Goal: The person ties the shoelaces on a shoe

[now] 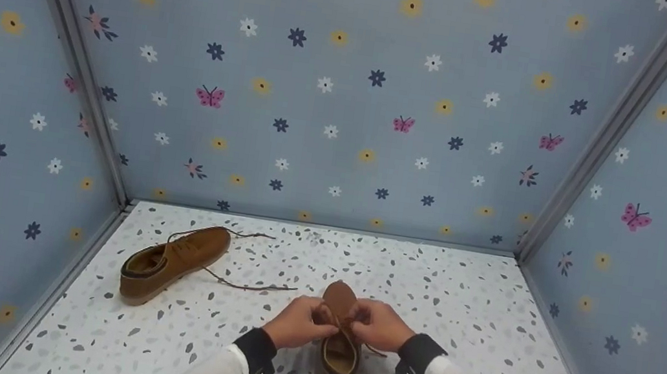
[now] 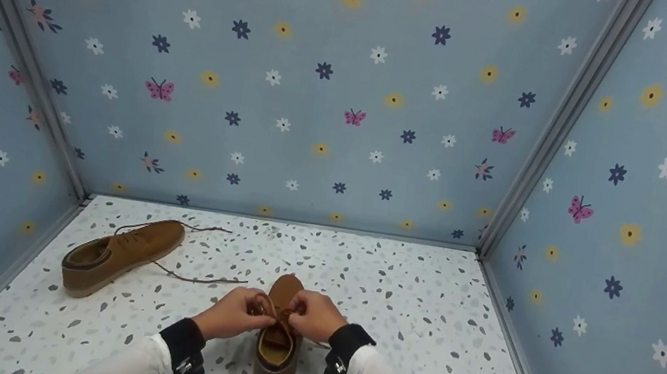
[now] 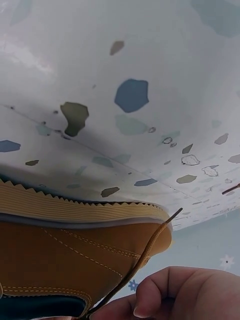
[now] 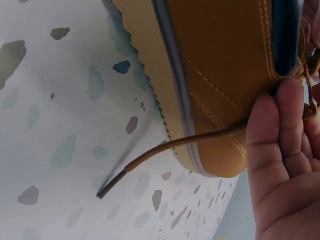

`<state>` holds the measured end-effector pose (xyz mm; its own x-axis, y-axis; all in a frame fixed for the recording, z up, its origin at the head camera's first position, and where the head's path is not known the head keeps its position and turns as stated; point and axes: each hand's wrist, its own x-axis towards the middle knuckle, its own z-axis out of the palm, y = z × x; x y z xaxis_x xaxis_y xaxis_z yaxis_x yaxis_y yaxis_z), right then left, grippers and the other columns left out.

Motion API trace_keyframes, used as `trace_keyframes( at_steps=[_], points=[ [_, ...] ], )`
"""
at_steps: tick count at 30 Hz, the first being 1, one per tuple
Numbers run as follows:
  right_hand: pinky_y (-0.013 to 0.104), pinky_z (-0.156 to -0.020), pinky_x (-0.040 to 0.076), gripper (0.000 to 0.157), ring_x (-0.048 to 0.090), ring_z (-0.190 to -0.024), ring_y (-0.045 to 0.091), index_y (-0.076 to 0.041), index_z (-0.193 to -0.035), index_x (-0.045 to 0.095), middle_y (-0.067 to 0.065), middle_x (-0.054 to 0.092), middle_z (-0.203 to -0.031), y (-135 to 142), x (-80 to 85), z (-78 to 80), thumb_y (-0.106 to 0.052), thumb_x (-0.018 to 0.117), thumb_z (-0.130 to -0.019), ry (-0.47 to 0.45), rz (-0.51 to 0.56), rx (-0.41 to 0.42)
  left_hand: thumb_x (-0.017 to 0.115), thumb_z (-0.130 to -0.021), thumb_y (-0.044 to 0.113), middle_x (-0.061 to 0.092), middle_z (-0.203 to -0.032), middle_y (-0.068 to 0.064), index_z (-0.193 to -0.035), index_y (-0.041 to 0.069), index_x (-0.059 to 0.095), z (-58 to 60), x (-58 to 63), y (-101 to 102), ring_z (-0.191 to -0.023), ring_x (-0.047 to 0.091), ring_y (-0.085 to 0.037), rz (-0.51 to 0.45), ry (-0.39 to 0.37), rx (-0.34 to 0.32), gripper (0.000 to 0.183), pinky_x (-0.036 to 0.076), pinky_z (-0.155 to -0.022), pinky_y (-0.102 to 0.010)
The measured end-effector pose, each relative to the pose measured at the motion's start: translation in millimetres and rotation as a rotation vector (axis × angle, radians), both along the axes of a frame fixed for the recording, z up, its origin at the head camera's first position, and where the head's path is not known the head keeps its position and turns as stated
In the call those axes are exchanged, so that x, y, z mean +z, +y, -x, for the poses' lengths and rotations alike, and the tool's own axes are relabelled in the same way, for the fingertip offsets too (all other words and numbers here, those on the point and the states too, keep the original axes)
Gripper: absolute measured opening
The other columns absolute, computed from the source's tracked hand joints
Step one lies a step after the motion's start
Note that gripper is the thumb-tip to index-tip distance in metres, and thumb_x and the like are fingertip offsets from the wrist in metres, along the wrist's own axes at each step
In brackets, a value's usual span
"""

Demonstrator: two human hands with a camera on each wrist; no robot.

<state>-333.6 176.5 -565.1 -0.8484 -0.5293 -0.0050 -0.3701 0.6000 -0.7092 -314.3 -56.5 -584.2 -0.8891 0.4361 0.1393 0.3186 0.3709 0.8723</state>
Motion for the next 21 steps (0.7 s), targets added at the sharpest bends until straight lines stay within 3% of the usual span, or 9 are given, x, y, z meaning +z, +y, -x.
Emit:
trace_keyframes(
  at_steps=[7,13,18,21],
  points=[
    [0.025,-0.064,0.059,0.006,0.070,-0.073,0.011,-0.008,-0.097,0.068,0.006,0.074,-0.090,1.9,-0.6,0.1,-0.004,0.068,-0.094,-0.046,0.030,0.005,0.083,-0.087,0.017,0.074,-0.092,-0.002,-0.091,0.013,0.077,0.1,-0.6,1.0,-0.077,0.065,-0.003,0.010,0.007,-0.003,0.008,0.055,-0.072,-0.022],
    [0.024,-0.063,0.057,0.003,0.068,-0.071,0.007,-0.008,-0.096,0.070,0.004,0.075,-0.089,1.6,-2.3,-0.3,-0.010,0.072,-0.095,-0.010,0.041,-0.007,0.081,-0.085,0.012,0.077,-0.102,-0.004,-0.101,0.015,0.080,0.3,-0.4,-5.5,-0.088,0.067,-0.006,-0.011,0.026,-0.073,0.017,0.056,-0.080,-0.023],
    [0.023,-0.064,0.057,0.002,0.067,-0.071,0.005,-0.011,-0.093,0.071,0.003,0.075,-0.087,1.7,-4.2,0.1,-0.010,0.073,-0.095,0.024,0.039,-0.005,0.066,-0.081,-0.001,0.075,-0.112,-0.012,-0.111,0.011,0.075,2.7,0.8,-17.3,-0.089,0.065,-0.013,-0.058,-0.021,-0.144,0.034,0.054,-0.078,-0.023],
    [0.023,-0.063,0.058,0.004,0.068,-0.070,0.006,-0.009,-0.093,0.070,0.004,0.075,-0.087,1.8,-5.1,0.1,-0.010,0.073,-0.095,0.009,0.054,-0.007,0.057,-0.078,-0.006,0.073,-0.114,-0.018,-0.114,0.008,0.073,4.9,1.3,-24.1,-0.087,0.064,-0.016,-0.083,-0.055,-0.135,0.042,0.053,-0.074,-0.023]
  ],
)
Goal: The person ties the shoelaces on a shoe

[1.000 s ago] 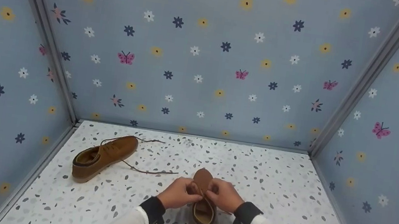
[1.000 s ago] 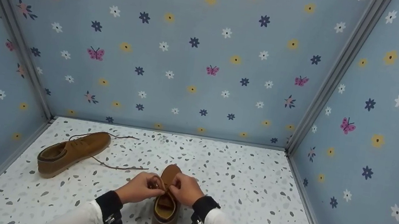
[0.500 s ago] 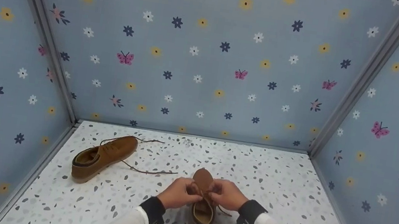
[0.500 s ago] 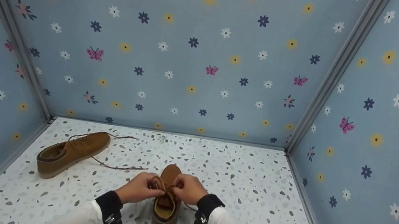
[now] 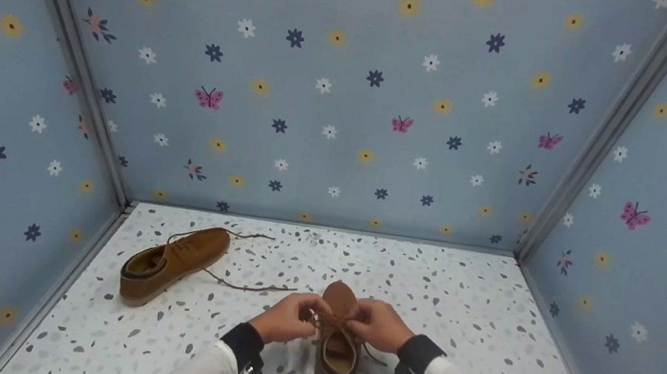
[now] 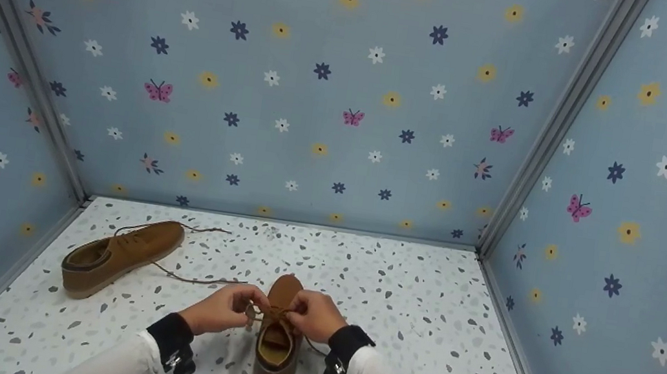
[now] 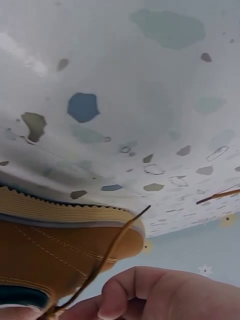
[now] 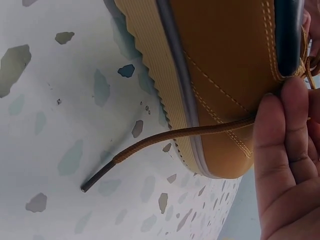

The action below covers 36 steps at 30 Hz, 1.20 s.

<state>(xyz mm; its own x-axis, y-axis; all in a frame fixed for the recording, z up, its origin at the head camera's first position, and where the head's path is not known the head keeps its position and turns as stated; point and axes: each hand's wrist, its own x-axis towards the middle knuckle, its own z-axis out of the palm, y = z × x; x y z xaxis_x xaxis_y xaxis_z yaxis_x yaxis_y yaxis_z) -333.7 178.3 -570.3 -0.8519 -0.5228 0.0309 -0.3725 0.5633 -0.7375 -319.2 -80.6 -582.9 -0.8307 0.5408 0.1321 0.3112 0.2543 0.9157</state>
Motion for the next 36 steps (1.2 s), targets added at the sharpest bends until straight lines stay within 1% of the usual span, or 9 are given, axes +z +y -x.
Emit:
trace_keyframes(
  at_steps=[2,4,7,10,16,22,25,30,36],
  points=[
    [0.023,-0.063,0.058,0.004,0.068,-0.070,0.007,-0.008,-0.093,0.070,0.004,0.075,-0.086,-0.2,0.0,0.0,-0.010,0.073,-0.094,-0.010,0.008,-0.002,0.055,-0.079,-0.007,0.072,-0.113,-0.020,-0.114,0.006,0.072,1.8,-0.3,-3.4,-0.087,0.064,-0.017,-0.010,-0.008,0.037,0.041,0.053,-0.073,-0.023],
    [0.023,-0.063,0.058,0.005,0.068,-0.070,0.008,-0.007,-0.093,0.070,0.004,0.075,-0.087,-0.4,0.0,0.0,-0.010,0.073,-0.095,-0.014,0.011,-0.003,0.059,-0.085,-0.004,0.073,-0.111,-0.019,-0.112,0.005,0.072,3.6,-1.0,-4.8,-0.084,0.065,-0.015,-0.006,-0.013,0.095,0.032,0.054,-0.072,-0.022],
    [0.023,-0.062,0.058,0.004,0.068,-0.070,0.009,-0.009,-0.093,0.069,0.004,0.075,-0.087,-0.5,0.0,0.0,-0.009,0.073,-0.095,-0.026,0.016,-0.008,0.065,-0.095,0.005,0.074,-0.106,-0.015,-0.109,0.003,0.072,6.6,-2.2,-3.8,-0.078,0.065,-0.011,0.009,-0.011,0.174,0.016,0.054,-0.069,-0.022],
    [0.024,-0.062,0.058,0.004,0.069,-0.070,0.009,-0.009,-0.093,0.070,0.004,0.075,-0.087,-0.5,-0.2,0.2,-0.009,0.072,-0.095,-0.031,0.016,-0.012,0.069,-0.099,0.015,0.075,-0.101,-0.012,-0.107,0.002,0.073,9.3,-2.8,0.5,-0.075,0.063,-0.007,0.028,-0.011,0.209,0.016,0.053,-0.067,-0.022],
    [0.023,-0.060,0.058,0.004,0.069,-0.069,0.010,-0.009,-0.093,0.070,0.005,0.074,-0.086,-1.4,0.1,0.5,-0.009,0.073,-0.095,-0.035,0.019,-0.013,0.072,-0.099,0.021,0.076,-0.098,-0.006,-0.101,0.009,0.077,14.9,-2.9,14.1,-0.080,0.063,-0.008,0.095,0.002,0.184,0.013,0.055,-0.074,-0.024],
    [0.023,-0.061,0.057,0.004,0.069,-0.070,0.010,-0.010,-0.093,0.070,0.004,0.074,-0.088,-1.4,0.6,-0.5,-0.012,0.073,-0.096,-0.034,0.009,-0.018,0.072,-0.098,0.023,0.075,-0.099,-0.005,-0.099,0.010,0.077,15.0,-0.5,21.9,-0.088,0.066,-0.010,0.120,0.006,0.115,0.014,0.057,-0.081,-0.028],
    [0.023,-0.061,0.057,0.006,0.070,-0.071,0.010,-0.011,-0.093,0.070,0.003,0.074,-0.089,-1.1,0.1,-1.4,-0.014,0.073,-0.097,-0.031,0.005,-0.018,0.072,-0.097,0.024,0.075,-0.100,-0.005,-0.101,0.010,0.077,14.3,-0.2,23.2,-0.092,0.068,-0.011,0.117,-0.015,0.089,0.015,0.059,-0.086,-0.029],
    [0.023,-0.060,0.057,0.007,0.071,-0.071,0.011,-0.010,-0.094,0.069,0.004,0.074,-0.090,-1.3,-0.1,-1.6,-0.014,0.073,-0.097,-0.034,0.008,-0.020,0.073,-0.098,0.026,0.076,-0.100,-0.003,-0.102,0.012,0.078,15.7,-0.3,25.5,-0.092,0.067,-0.009,0.154,-0.011,0.090,0.016,0.058,-0.085,-0.029],
    [0.024,-0.062,0.057,0.006,0.070,-0.071,0.010,-0.012,-0.096,0.070,0.003,0.075,-0.090,-1.0,1.5,-1.5,-0.016,0.073,-0.098,-0.043,-0.004,-0.023,0.071,-0.099,0.026,0.076,-0.096,0.000,-0.100,0.014,0.078,14.7,2.9,27.1,-0.087,0.065,-0.008,0.189,-0.010,0.091,0.014,0.055,-0.080,-0.027]
  ],
)
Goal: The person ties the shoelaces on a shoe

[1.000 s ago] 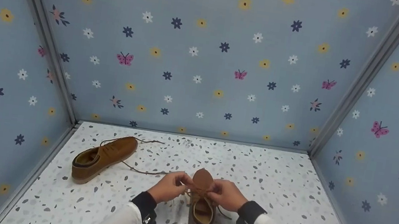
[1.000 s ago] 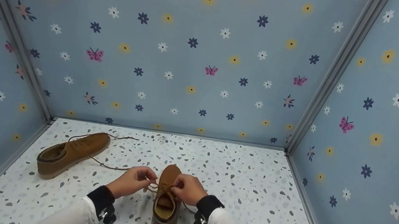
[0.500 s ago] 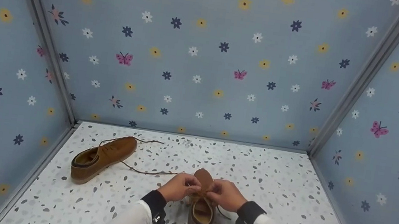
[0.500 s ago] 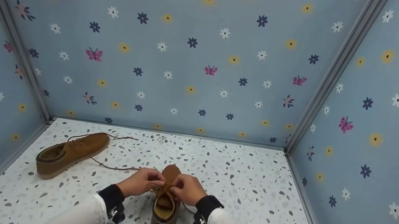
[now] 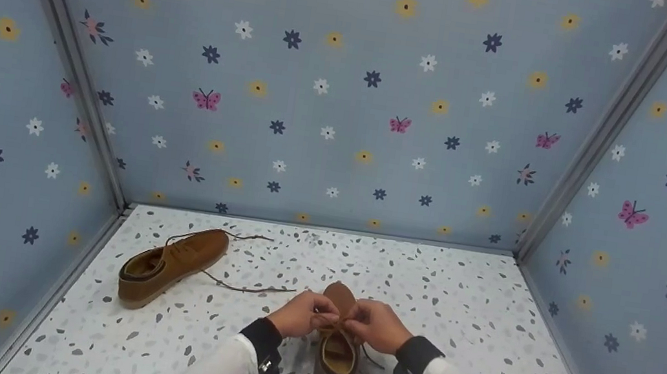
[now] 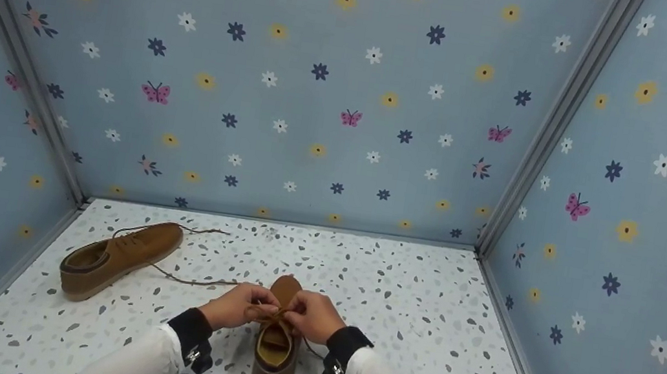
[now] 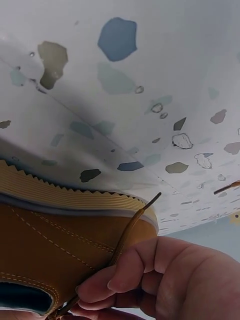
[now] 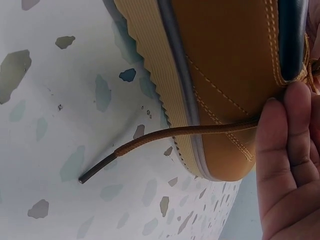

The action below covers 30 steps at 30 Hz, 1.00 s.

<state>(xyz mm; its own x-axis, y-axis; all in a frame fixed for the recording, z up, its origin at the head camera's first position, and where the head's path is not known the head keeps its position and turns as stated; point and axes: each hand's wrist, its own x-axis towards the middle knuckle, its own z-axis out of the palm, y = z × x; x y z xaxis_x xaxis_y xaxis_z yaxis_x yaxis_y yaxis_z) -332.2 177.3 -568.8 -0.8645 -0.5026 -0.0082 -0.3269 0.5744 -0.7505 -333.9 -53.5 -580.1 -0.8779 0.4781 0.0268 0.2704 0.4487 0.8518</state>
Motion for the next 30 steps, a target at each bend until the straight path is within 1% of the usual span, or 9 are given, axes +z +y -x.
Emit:
trace_keyframes(
  at_steps=[3,7,11,15,18,21,26,30],
  points=[
    [0.025,-0.063,0.058,0.005,0.069,-0.072,0.008,-0.014,-0.095,0.070,0.000,0.075,-0.090,0.0,0.5,-0.4,-0.017,0.073,-0.098,-0.008,-0.006,-0.004,0.072,-0.099,0.025,0.074,-0.093,-0.001,-0.098,0.013,0.077,-0.8,0.7,1.7,-0.085,0.064,-0.008,-0.010,-0.005,0.000,0.013,0.053,-0.077,-0.027],
    [0.025,-0.065,0.059,0.004,0.070,-0.075,0.007,-0.014,-0.096,0.070,-0.002,0.074,-0.092,0.3,0.9,-0.7,-0.017,0.073,-0.098,-0.027,-0.001,-0.008,0.072,-0.098,0.022,0.073,-0.091,-0.001,-0.095,0.011,0.075,-2.7,1.5,4.4,-0.081,0.063,-0.008,-0.026,0.001,0.009,0.012,0.053,-0.075,-0.027],
    [0.025,-0.066,0.059,0.005,0.070,-0.076,0.008,-0.012,-0.096,0.071,-0.001,0.074,-0.093,2.3,0.8,-0.9,-0.016,0.075,-0.097,-0.012,0.014,0.000,0.073,-0.098,0.022,0.072,-0.091,0.000,-0.093,0.011,0.075,-5.5,2.4,6.4,-0.079,0.064,-0.008,-0.040,-0.014,0.023,0.012,0.054,-0.071,-0.026],
    [0.023,-0.065,0.058,0.006,0.070,-0.075,0.008,-0.013,-0.097,0.072,0.001,0.073,-0.096,7.7,0.7,-2.2,-0.017,0.076,-0.095,0.007,0.026,-0.008,0.074,-0.098,0.023,0.071,-0.090,0.003,-0.092,0.014,0.076,-8.3,3.5,8.2,-0.076,0.065,-0.007,-0.039,-0.028,0.031,0.011,0.053,-0.069,-0.025],
    [0.022,-0.064,0.055,0.008,0.068,-0.073,0.008,-0.013,-0.095,0.071,0.002,0.073,-0.095,12.8,0.8,-3.5,-0.017,0.078,-0.094,0.034,0.034,-0.016,0.074,-0.097,0.024,0.069,-0.089,0.005,-0.091,0.016,0.076,-10.2,4.4,8.9,-0.076,0.062,-0.006,-0.018,0.002,0.037,0.011,0.051,-0.068,-0.023],
    [0.021,-0.064,0.051,0.009,0.064,-0.074,0.007,-0.015,-0.093,0.072,0.000,0.073,-0.092,17.0,1.3,-5.7,-0.019,0.079,-0.093,0.069,0.019,-0.015,0.075,-0.096,0.025,0.067,-0.088,0.006,-0.090,0.016,0.075,-12.2,4.5,9.8,-0.075,0.059,-0.005,-0.009,0.031,0.043,0.011,0.050,-0.067,-0.022],
    [0.021,-0.069,0.049,0.010,0.060,-0.077,0.003,-0.019,-0.091,0.071,-0.007,0.071,-0.090,20.8,2.4,-10.0,-0.024,0.080,-0.093,0.067,-0.005,0.018,0.075,-0.095,0.023,0.065,-0.081,0.007,-0.089,0.016,0.073,-14.3,3.0,12.2,-0.069,0.058,-0.004,-0.005,0.049,0.044,0.009,0.048,-0.061,-0.021],
    [0.021,-0.070,0.050,0.010,0.060,-0.078,0.001,-0.018,-0.091,0.072,-0.007,0.071,-0.089,21.8,2.7,-12.4,-0.026,0.078,-0.094,0.048,0.001,0.059,0.076,-0.094,0.022,0.063,-0.076,0.007,-0.090,0.015,0.072,-14.5,1.1,14.3,-0.065,0.057,-0.003,0.002,0.063,0.051,0.009,0.047,-0.058,-0.020]
  ],
)
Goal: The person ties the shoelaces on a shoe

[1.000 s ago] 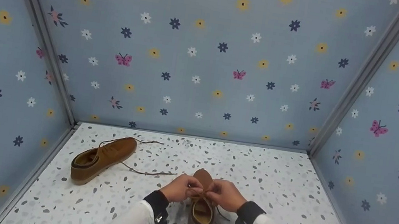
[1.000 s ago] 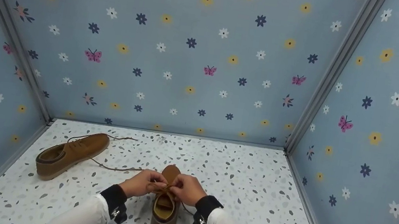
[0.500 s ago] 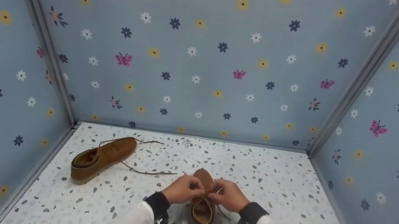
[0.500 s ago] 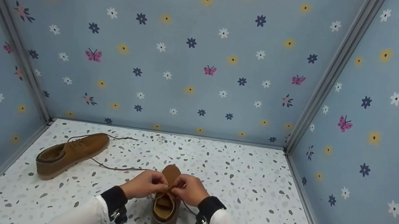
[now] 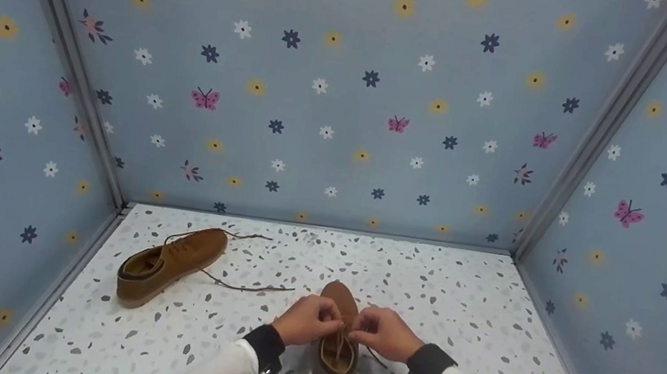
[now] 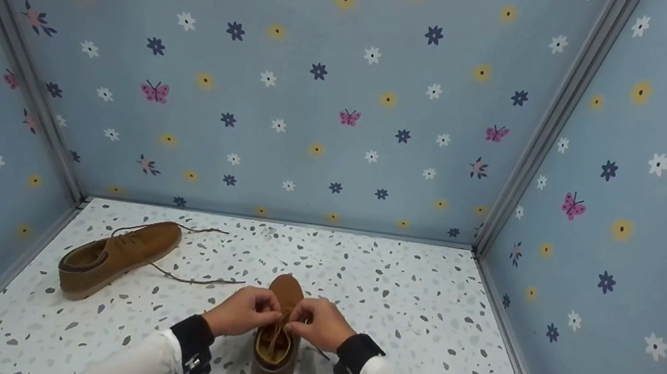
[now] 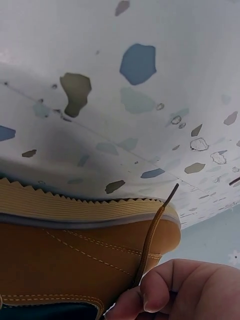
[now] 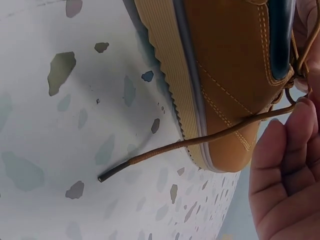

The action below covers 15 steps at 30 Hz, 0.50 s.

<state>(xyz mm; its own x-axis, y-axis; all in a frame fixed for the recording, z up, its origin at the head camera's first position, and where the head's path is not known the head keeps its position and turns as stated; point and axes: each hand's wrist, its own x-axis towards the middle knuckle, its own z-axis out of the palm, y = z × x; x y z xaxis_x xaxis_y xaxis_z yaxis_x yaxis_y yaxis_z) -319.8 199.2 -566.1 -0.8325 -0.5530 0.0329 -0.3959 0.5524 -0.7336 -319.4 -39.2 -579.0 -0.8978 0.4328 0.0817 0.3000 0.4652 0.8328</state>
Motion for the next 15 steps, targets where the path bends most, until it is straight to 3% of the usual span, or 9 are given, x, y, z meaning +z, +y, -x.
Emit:
trace_keyframes(
  at_steps=[8,15],
  points=[
    [0.022,-0.062,0.046,0.034,0.054,-0.064,0.002,-0.012,-0.085,0.071,-0.009,0.060,-0.073,-1.1,0.4,-3.2,-0.039,0.065,-0.103,-0.091,0.003,0.027,0.074,-0.096,0.023,0.065,-0.082,0.006,-0.089,0.015,0.073,0.7,-2.9,1.1,-0.069,0.057,-0.005,0.005,0.016,0.029,0.011,0.048,-0.063,-0.022],
    [0.019,-0.059,0.044,0.032,0.052,-0.062,0.000,-0.011,-0.082,0.074,-0.012,0.062,-0.070,-4.0,1.2,-4.4,-0.039,0.074,-0.096,-0.144,-0.002,0.069,0.074,-0.096,0.024,0.065,-0.081,0.005,-0.089,0.014,0.072,0.0,-4.3,1.0,-0.069,0.057,-0.005,-0.017,0.009,0.042,0.012,0.047,-0.061,-0.022]
  ],
)
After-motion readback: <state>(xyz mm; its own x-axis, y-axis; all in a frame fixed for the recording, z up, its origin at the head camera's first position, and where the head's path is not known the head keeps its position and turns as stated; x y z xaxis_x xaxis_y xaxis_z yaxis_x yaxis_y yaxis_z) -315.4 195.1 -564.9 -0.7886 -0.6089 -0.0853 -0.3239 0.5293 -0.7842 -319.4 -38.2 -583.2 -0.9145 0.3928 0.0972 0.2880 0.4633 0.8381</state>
